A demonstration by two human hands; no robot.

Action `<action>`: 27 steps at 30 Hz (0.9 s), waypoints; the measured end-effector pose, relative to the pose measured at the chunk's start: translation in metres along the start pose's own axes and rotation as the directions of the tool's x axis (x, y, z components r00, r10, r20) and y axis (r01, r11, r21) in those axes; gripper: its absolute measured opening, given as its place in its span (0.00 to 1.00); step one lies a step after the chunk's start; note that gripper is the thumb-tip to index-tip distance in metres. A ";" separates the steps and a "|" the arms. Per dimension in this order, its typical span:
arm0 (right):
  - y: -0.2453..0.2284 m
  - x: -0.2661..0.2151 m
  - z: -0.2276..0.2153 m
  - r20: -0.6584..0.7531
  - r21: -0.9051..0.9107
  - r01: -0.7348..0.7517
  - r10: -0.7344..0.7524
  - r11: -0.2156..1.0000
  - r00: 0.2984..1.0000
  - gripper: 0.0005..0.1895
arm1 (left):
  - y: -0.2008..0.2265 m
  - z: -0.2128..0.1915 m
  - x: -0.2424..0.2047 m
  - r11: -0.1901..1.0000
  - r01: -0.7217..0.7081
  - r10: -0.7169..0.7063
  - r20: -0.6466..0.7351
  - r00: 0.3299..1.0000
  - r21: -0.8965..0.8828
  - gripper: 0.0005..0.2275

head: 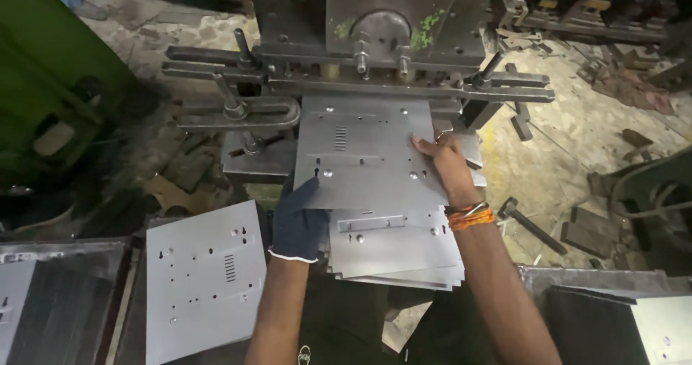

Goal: Placing metal panels into a stamping machine and stacking the processed parts.

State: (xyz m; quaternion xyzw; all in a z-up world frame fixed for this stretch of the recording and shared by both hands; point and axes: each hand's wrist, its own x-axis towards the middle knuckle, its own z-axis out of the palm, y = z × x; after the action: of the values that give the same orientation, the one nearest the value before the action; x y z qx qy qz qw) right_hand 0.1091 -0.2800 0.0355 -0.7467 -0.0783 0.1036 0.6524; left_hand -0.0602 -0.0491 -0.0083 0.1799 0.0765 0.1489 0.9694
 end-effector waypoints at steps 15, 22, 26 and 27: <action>-0.015 -0.044 -0.002 -0.138 0.027 -0.089 0.092 0.996 0.986 0.30 | 0.017 -0.003 -0.036 0.965 0.003 0.044 -0.173 0.984 0.262 0.24; 0.035 -0.098 -0.034 -0.166 -0.771 0.081 -0.323 0.632 0.932 0.42 | 0.006 -0.001 -0.039 0.248 -0.293 0.400 0.178 0.899 0.923 0.28; 0.083 -0.101 -0.037 -0.269 -0.695 0.021 -0.287 0.718 0.919 0.48 | -0.018 0.032 -0.028 -0.002 0.012 0.172 -0.012 0.985 1.000 0.41; 0.089 -0.101 -0.035 -0.238 -0.330 -0.107 0.027 0.938 0.971 0.42 | -0.029 0.025 -0.021 -0.044 -0.063 0.162 0.070 0.984 0.997 0.44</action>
State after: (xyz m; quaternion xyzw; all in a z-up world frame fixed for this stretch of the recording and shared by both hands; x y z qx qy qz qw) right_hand 0.0185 -0.3513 -0.0430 -0.8574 0.0065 0.0237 0.5141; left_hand -0.0672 -0.0901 0.0060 0.8211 0.1782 0.1331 0.5256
